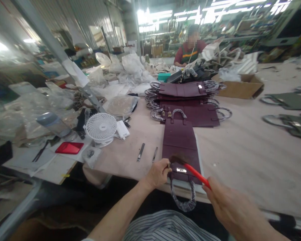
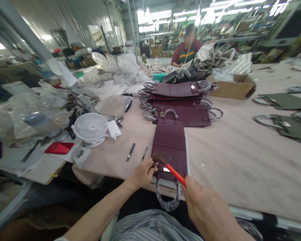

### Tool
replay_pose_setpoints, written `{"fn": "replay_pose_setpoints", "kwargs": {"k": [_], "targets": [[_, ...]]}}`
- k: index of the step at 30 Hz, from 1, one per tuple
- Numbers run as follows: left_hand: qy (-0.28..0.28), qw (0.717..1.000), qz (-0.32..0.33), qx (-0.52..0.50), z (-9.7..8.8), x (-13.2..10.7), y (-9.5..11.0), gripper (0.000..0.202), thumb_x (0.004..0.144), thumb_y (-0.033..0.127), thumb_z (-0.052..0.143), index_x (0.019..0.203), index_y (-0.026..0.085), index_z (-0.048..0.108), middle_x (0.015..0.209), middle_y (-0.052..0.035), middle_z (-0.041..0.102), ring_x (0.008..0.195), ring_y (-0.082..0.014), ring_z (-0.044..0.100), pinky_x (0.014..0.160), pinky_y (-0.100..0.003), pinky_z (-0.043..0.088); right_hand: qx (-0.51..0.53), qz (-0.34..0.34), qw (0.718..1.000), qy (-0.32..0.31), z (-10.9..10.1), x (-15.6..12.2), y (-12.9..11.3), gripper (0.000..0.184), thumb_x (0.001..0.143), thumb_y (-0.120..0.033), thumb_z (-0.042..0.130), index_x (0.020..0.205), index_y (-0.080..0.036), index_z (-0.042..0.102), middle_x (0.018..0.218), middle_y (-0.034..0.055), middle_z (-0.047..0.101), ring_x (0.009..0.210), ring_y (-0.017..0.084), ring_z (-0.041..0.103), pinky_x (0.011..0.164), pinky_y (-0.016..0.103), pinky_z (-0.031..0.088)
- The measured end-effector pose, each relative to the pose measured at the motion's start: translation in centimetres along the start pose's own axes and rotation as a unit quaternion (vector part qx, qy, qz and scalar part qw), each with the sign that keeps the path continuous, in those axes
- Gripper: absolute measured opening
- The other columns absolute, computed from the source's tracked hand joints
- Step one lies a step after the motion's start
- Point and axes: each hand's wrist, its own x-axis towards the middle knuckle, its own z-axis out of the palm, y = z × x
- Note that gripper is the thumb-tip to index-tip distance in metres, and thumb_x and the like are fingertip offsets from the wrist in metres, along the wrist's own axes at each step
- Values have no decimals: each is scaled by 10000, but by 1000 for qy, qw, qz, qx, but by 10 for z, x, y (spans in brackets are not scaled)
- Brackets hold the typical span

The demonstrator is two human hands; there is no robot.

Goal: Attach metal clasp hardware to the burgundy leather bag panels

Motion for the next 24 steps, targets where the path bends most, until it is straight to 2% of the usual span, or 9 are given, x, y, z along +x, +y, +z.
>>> {"fn": "replay_pose_setpoints", "kwargs": {"k": [2,6,9,11,13,15,17,21,24], "targets": [[-2,1000,-6,-1,0,-1,1,143,847,96,544,934,188,610,903,-47,658,853,-183,642,814,-311,554,22,22,1000,2,-2,1,10,362,978,-516,335,755,-257,455,472,-13,490,361,162,438,451,294,201],[1,1000,-12,-12,-1,0,4,176,858,87,532,973,191,615,967,-59,672,932,-195,659,877,-340,558,95,150,984,-28,2,-1,58,405,904,-603,358,720,-256,455,503,2,502,439,184,489,478,298,303],[-7,1000,-7,-15,-4,1,6,195,859,81,524,996,188,613,999,-68,680,965,-196,666,886,-343,566,110,229,965,-69,27,-6,103,403,894,-526,309,637,-246,444,511,24,515,485,185,505,501,297,377],[-18,1000,-6,-14,-6,1,8,195,871,91,524,1016,186,612,1030,-78,687,989,-195,669,900,-344,567,73,256,962,-64,47,-11,127,392,905,-453,312,626,-232,477,509,40,521,492,188,499,516,304,400],[-24,1000,-7,-13,-7,0,9,206,888,112,532,1064,187,609,1079,-89,692,1030,-196,670,936,-354,563,38,267,962,-42,64,-14,140,350,911,-382,351,763,-179,595,626,88,603,555,211,537,570,338,441],[-24,1000,-10,-9,-9,-1,8,222,902,132,541,1107,187,604,1135,-100,690,1088,-202,665,988,-375,549,22,261,965,-13,77,-13,140,351,918,-340,393,1042,-123,641,938,177,677,775,266,621,723,410,498],[-29,1000,-12,1,-12,-1,8,215,909,139,546,1110,187,605,1166,-108,688,1122,-207,662,1012,-386,543,38,211,976,34,89,-9,126,415,928,-346,441,1248,-123,586,1239,213,611,1091,319,599,938,485,483],[-49,998,6,32,-16,2,10,167,914,136,567,1064,188,616,1126,-105,708,1078,-200,688,977,-366,573,133,65,987,67,118,0,79,480,926,-378,542,1355,-163,539,1408,171,528,1323,324,479,1110,537,409],[-77,995,35,45,-17,2,13,164,920,123,556,1039,194,643,1129,-108,725,1123,-209,686,994,-373,577,184,56,980,55,139,0,55,509,951,-347,516,1432,-183,482,1521,159,430,1412,328,381,1140,575,367]]}}
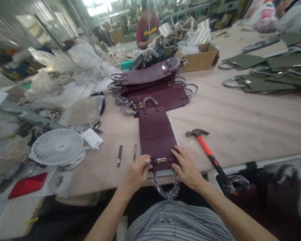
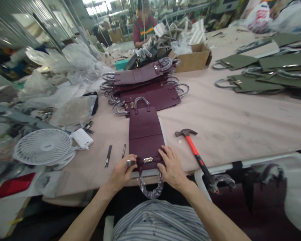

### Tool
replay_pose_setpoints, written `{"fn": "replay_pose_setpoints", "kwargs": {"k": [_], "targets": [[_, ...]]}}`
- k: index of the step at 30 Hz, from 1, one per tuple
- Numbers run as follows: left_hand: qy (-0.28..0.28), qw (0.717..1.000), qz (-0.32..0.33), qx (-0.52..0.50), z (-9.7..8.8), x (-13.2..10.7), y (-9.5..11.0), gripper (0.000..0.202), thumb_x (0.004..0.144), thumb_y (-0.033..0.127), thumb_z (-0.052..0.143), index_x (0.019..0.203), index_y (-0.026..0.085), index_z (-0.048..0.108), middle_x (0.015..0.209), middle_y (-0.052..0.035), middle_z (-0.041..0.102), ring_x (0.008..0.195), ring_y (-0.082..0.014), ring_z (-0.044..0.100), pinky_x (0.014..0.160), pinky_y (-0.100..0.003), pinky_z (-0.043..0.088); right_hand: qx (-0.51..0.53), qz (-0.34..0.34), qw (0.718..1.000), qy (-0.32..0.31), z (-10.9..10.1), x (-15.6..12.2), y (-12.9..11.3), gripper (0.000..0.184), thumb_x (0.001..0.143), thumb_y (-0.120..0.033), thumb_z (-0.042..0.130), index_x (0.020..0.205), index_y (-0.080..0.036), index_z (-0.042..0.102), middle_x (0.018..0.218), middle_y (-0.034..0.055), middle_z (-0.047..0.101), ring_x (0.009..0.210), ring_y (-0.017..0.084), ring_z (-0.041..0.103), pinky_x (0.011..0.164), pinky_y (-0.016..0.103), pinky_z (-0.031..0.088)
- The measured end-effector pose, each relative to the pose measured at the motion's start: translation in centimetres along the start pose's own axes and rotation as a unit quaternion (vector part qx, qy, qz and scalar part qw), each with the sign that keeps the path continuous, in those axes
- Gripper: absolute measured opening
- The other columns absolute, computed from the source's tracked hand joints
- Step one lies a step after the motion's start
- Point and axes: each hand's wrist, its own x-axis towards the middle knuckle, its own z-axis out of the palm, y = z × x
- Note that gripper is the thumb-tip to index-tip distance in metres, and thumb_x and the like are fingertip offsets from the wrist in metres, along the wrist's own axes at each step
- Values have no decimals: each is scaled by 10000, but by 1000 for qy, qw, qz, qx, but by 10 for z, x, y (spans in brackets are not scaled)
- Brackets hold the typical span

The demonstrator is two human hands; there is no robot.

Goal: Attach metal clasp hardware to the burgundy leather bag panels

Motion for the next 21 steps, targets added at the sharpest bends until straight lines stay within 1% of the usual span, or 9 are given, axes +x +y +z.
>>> {"fn": "replay_pose_setpoints", "kwargs": {"k": [2,4,6,7,11,14,16,18,21], "targets": [[13,1000,-2,-9,2,-2,-1,137,908,133,577,999,192,660,1111,-107,741,1120,-220,696,1000,-386,580,31,11,999,6,9,-4,1,531,973,-336,479,1483,-196,427,1542,160,408,1434,316,357,1149,588,347],[83,994,-64,-34,5,-6,-3,88,899,162,605,965,180,660,1061,-104,760,1025,-222,736,937,-381,613,56,13,998,5,12,-7,6,546,983,-323,462,1515,-228,386,1543,151,416,1432,297,372,1154,592,334],[162,975,-138,-61,6,-12,-5,70,906,191,617,960,166,652,1011,-100,772,910,-214,764,833,-354,645,70,16,997,2,11,-9,11,551,981,-295,458,1524,-254,376,1550,137,418,1438,285,371,1164,599,314],[176,970,-150,-68,6,-14,-5,73,905,198,627,963,164,655,1003,-98,775,890,-212,768,811,-346,649,76,21,997,0,11,-10,13,551,978,-287,461,1522,-260,379,1555,131,415,1442,282,368,1169,602,305],[121,988,-61,-79,-2,-11,7,128,855,160,703,980,184,687,1083,-86,768,1012,-221,745,922,-382,621,95,38,995,-5,11,-11,15,546,974,-283,478,1513,-267,388,1570,119,400,1458,278,350,1179,606,285],[172,969,-98,-146,1,6,21,152,886,145,678,1028,197,664,1120,-73,749,1018,-214,742,925,-396,621,121,36,992,-19,9,-13,16,569,973,-275,488,1525,-284,355,1580,112,387,1473,278,328,1187,625,258],[193,955,-128,-188,13,19,30,119,891,163,683,1005,191,657,1100,-70,746,991,-213,747,913,-402,625,145,34,989,-19,6,-15,17,598,960,-251,498,1533,-285,333,1581,114,385,1476,274,327,1197,623,245],[167,958,-125,-198,30,31,36,103,873,188,714,965,181,669,1073,-77,752,996,-220,743,919,-407,622,169,42,985,4,3,-17,18,573,940,-232,520,1496,-262,383,1569,126,398,1466,270,347,1200,587,280],[112,970,-109,-186,56,40,41,106,847,205,746,935,179,691,1060,-92,765,1022,-227,734,937,-408,613,187,59,979,55,-1,-20,18,373,908,-228,576,1280,-222,552,1511,148,461,1411,278,435,1155,526,395]]}}
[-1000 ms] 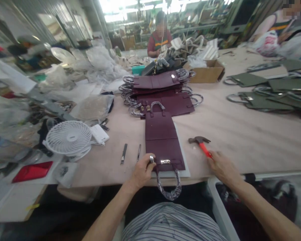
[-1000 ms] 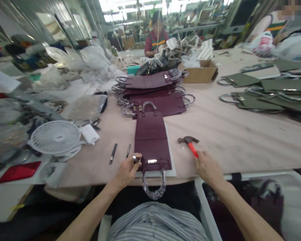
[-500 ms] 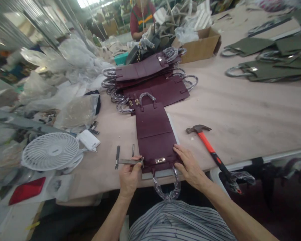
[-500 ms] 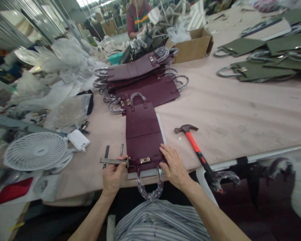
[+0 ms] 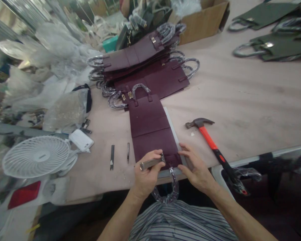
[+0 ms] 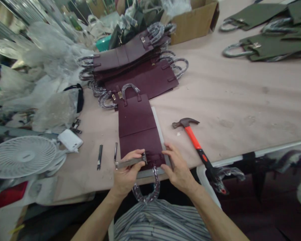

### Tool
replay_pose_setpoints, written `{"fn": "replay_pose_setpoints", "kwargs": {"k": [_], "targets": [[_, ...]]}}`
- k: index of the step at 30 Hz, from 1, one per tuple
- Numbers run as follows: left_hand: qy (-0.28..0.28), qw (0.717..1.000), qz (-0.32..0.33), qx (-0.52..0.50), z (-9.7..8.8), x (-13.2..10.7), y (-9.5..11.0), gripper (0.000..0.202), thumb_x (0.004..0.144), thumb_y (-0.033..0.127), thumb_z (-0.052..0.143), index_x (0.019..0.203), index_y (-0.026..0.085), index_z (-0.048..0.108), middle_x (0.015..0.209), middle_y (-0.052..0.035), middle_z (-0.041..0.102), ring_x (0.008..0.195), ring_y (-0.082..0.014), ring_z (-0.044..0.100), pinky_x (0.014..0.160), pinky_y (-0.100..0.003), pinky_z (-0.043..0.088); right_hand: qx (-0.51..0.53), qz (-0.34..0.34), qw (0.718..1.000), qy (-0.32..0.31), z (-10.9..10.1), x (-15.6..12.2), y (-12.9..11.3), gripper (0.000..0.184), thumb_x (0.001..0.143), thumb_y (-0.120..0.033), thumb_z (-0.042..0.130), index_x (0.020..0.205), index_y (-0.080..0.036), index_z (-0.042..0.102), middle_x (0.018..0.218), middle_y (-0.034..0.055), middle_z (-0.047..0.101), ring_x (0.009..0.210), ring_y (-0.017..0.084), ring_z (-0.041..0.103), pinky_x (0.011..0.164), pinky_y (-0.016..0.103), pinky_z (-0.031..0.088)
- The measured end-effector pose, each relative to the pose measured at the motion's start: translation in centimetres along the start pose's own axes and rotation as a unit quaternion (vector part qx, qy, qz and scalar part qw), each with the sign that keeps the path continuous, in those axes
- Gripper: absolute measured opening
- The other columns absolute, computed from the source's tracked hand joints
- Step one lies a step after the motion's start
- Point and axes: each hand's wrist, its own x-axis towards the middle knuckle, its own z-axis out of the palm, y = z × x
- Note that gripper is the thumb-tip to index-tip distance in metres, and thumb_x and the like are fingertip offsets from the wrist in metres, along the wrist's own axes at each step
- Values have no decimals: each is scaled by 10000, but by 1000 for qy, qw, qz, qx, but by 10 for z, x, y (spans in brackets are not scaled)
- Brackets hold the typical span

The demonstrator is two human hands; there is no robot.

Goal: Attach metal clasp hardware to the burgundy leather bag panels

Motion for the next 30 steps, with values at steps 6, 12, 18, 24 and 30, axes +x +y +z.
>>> {"fn": "replay_pose_setpoints", "kwargs": {"k": [6,12,18,24,30], "targets": [[-15,999,-33,11,17,-4,-9,112,829,151,742,919,188,687,1069,-83,768,1024,-220,731,945,-399,607,11,-36,999,31,1,0,0,142,894,-181,600,1025,-220,561,1352,158,588,1305,274,544,1100,522,461],[-45,998,-24,25,14,-1,-8,101,846,148,724,927,190,681,1072,-84,768,1027,-217,732,938,-391,612,14,-53,998,25,3,-2,4,141,892,-148,588,1011,-220,609,1404,144,555,1345,288,502,1140,574,402],[-57,997,9,45,15,0,-5,102,862,167,725,951,186,679,1089,-102,767,1031,-220,737,915,-376,625,14,-65,997,23,1,0,3,141,892,-138,576,936,-228,674,1389,116,568,1322,284,527,1142,576,402],[-72,996,26,48,15,-1,-4,118,868,172,727,975,189,679,1104,-106,762,1030,-211,737,907,-362,628,20,-67,997,27,1,1,2,174,888,-133,566,931,-224,708,1400,110,566,1310,285,536,1149,568,395],[-53,997,36,48,17,-5,-6,117,873,171,716,981,174,671,1104,-121,758,1037,-223,736,907,-384,631,5,-88,996,34,1,0,3,173,879,-101,567,953,-211,680,1400,125,559,1321,272,526,1151,549,397]]}}
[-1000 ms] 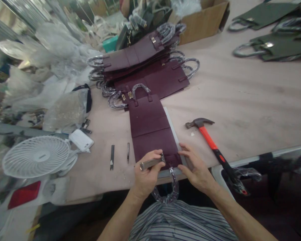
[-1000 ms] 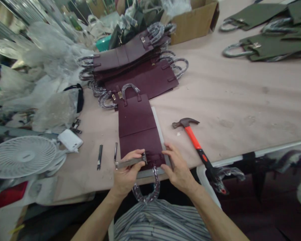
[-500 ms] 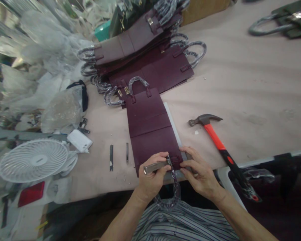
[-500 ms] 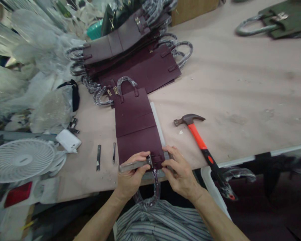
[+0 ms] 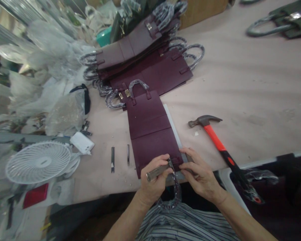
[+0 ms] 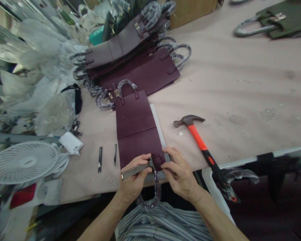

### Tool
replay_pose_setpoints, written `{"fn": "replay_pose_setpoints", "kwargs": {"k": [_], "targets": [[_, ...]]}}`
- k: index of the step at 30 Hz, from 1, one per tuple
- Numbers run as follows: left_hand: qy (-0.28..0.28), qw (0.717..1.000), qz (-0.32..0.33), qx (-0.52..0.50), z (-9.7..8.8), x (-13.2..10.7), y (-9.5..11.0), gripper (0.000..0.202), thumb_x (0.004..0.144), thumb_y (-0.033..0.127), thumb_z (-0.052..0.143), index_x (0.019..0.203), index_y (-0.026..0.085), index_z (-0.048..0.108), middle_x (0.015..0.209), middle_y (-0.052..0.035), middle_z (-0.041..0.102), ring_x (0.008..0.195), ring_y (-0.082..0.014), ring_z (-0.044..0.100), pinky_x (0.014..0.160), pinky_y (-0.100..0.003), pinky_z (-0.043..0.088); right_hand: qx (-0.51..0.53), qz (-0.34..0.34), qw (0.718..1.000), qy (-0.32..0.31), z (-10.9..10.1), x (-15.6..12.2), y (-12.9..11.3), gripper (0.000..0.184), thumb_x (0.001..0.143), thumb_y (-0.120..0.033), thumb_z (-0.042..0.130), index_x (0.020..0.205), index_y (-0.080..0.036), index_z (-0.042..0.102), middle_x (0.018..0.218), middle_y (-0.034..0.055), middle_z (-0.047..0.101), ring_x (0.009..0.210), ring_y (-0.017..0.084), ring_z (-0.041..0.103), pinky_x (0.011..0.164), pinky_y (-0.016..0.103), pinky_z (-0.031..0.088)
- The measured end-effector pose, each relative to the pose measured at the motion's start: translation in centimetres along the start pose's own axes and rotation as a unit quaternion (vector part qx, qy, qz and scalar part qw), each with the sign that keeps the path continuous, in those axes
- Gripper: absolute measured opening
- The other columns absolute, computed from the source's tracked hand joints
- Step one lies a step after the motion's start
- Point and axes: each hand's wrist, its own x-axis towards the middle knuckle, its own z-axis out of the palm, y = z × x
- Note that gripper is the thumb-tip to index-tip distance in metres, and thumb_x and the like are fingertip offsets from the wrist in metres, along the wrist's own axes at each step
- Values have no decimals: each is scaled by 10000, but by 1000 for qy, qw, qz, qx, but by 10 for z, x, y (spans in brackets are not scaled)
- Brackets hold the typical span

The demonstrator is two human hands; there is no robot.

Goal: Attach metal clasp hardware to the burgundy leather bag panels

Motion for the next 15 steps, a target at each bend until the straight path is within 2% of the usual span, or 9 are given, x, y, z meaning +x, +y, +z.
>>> {"fn": "replay_pose_setpoints", "kwargs": {"k": [7,15], "targets": [[7,997,57,45,1,-4,2,145,884,127,687,1017,170,649,1091,-133,755,1034,-221,739,910,-375,634,-13,-12,1000,1,3,-1,2,176,889,-86,563,976,-216,643,1419,127,532,1355,266,487,1156,546,388],[-29,997,45,46,1,6,2,100,896,136,657,986,177,640,1084,-121,751,1023,-210,732,888,-359,633,-20,-15,1000,4,4,-1,2,179,888,-81,553,986,-218,616,1411,136,522,1342,266,490,1136,551,400]]}}
